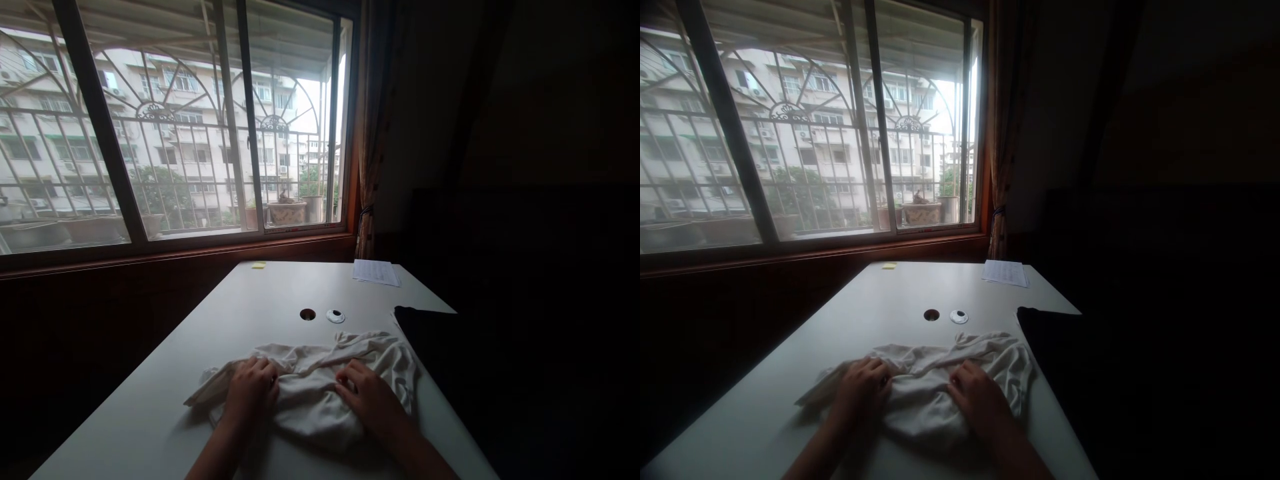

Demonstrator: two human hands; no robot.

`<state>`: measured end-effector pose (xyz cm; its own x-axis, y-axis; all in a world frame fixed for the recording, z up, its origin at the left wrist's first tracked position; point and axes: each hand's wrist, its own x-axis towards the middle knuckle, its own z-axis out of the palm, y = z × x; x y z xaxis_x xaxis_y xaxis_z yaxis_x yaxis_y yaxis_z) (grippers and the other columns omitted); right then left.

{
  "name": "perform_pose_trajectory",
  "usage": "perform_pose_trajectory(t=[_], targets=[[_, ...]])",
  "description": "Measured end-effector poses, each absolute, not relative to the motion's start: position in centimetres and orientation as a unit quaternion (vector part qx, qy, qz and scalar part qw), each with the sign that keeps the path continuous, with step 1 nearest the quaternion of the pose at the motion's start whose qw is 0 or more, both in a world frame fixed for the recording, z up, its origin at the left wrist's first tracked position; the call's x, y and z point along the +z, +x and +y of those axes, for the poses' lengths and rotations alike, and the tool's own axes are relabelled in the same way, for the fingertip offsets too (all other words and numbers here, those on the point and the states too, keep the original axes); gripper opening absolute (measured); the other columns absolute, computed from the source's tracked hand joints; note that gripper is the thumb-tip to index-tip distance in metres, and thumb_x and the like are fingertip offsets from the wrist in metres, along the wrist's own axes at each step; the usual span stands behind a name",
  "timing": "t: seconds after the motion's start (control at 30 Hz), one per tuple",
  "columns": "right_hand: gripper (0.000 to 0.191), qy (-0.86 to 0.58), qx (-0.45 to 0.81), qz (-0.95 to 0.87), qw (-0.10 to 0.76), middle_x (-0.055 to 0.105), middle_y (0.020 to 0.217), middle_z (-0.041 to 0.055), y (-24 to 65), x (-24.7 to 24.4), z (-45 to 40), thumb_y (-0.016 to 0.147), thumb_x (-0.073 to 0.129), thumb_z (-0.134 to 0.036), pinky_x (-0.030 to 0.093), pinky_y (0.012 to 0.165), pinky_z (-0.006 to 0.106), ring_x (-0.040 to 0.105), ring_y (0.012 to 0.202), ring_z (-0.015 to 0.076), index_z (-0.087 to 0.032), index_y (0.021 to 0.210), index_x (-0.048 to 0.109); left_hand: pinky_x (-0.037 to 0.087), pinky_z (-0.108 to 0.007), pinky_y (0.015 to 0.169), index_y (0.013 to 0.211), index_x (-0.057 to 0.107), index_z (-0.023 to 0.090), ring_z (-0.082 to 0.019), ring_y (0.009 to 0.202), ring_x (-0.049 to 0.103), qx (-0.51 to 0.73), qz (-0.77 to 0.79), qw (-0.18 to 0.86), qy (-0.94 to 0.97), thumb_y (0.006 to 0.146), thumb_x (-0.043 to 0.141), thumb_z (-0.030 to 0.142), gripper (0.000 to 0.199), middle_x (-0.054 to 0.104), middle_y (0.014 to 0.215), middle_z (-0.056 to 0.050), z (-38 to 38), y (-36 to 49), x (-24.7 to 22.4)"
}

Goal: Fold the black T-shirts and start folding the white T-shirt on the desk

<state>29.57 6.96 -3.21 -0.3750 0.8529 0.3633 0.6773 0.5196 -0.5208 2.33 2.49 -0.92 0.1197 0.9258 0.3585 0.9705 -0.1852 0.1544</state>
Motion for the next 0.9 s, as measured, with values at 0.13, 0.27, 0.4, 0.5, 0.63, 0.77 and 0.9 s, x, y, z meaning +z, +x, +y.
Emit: perform_pose_trajectory(t=[0.13,0.27,0.4,0.5,0.63,0.77,0.9], targets=[[0.014,-0.461,0.175,-0.816,0.303,0.071,0.09,0.0028,29.9,-2.6,6.5,0.089,0.066,-0.023,0.053,0.08,0.033,0.067,0.077,0.0191,-0.023,0.102,0.072,0.046,-0.036,0.077,0.083,0.065,0.021,-0.023,0.083,0.062,-0.281,-0.604,0.122,-0.736,0.091,0.055,0.016,0.014,0.067,0.087,-0.003,2.1,2.3,-0.4],[0.022,-0.403,0.167,-0.842,0.318,0.071,0.103,0.0045,29.5,-1.8,5.6,0.089,0.068,-0.028,0.053,0.087,0.035,0.067,0.092,0.0214,-0.026,0.111,0.072,0.048,-0.028,0.065,0.091,0.064,0.021,-0.016,0.07,0.06,-0.43,-0.515,0.164,-0.723,0.095,0.055,0.016,0.011,0.063,0.082,-0.002,1.4,2.0,0.0],[0.037,-0.339,0.112,-0.878,0.32,0.066,0.119,0.0078,28.4,-1.6,5.1,0.08,0.077,-0.022,0.05,0.097,0.04,0.059,0.111,0.0269,-0.024,0.116,0.069,0.05,-0.024,0.063,0.101,0.063,0.022,-0.014,0.071,0.062,-0.501,-0.449,0.178,-0.718,0.095,0.058,0.014,0.012,0.063,0.084,-0.001,0.7,2.3,0.5],[0.019,-0.321,0.092,-0.892,0.305,0.069,0.097,0.0038,27.7,-1.9,5.0,0.082,0.067,-0.01,0.054,0.083,0.035,0.062,0.095,0.0229,-0.023,0.095,0.072,0.051,-0.022,0.06,0.102,0.063,0.022,-0.013,0.07,0.062,-0.527,-0.429,0.187,-0.709,0.093,0.061,0.012,0.013,0.063,0.085,-0.001,0.3,2.9,1.4],[0.018,-0.327,0.068,-0.857,0.392,0.065,0.087,0.0024,27.7,-1.7,4.9,0.083,0.058,-0.006,0.053,0.075,0.033,0.062,0.084,0.0199,-0.022,0.085,0.065,0.049,-0.018,0.054,0.104,0.064,0.021,-0.01,0.062,0.061,-0.504,-0.414,0.178,-0.737,0.096,0.057,0.013,0.013,0.062,0.081,0.0,-0.4,2.7,3.8],[0.014,-0.344,0.05,-0.77,0.535,0.063,0.089,0.0026,29.2,-0.6,4.4,0.092,0.054,-0.014,0.053,0.066,0.031,0.062,0.079,0.0183,-0.024,0.099,0.061,0.045,-0.015,0.047,0.096,0.067,0.021,-0.007,0.053,0.058,-0.437,-0.429,0.201,-0.764,0.098,0.055,0.019,0.012,0.063,0.076,0.001,-1.1,1.7,7.4],[0.014,-0.338,0.009,-0.722,0.604,0.061,0.094,0.0046,30.1,0.2,3.6,0.093,0.057,-0.018,0.054,0.077,0.039,0.061,0.088,0.0221,-0.027,0.103,0.058,0.049,-0.017,0.048,0.089,0.069,0.021,-0.009,0.055,0.062,-0.439,-0.467,0.23,-0.733,0.098,0.052,0.026,0.02,0.067,0.078,0.0,-1.8,1.8,11.3]])
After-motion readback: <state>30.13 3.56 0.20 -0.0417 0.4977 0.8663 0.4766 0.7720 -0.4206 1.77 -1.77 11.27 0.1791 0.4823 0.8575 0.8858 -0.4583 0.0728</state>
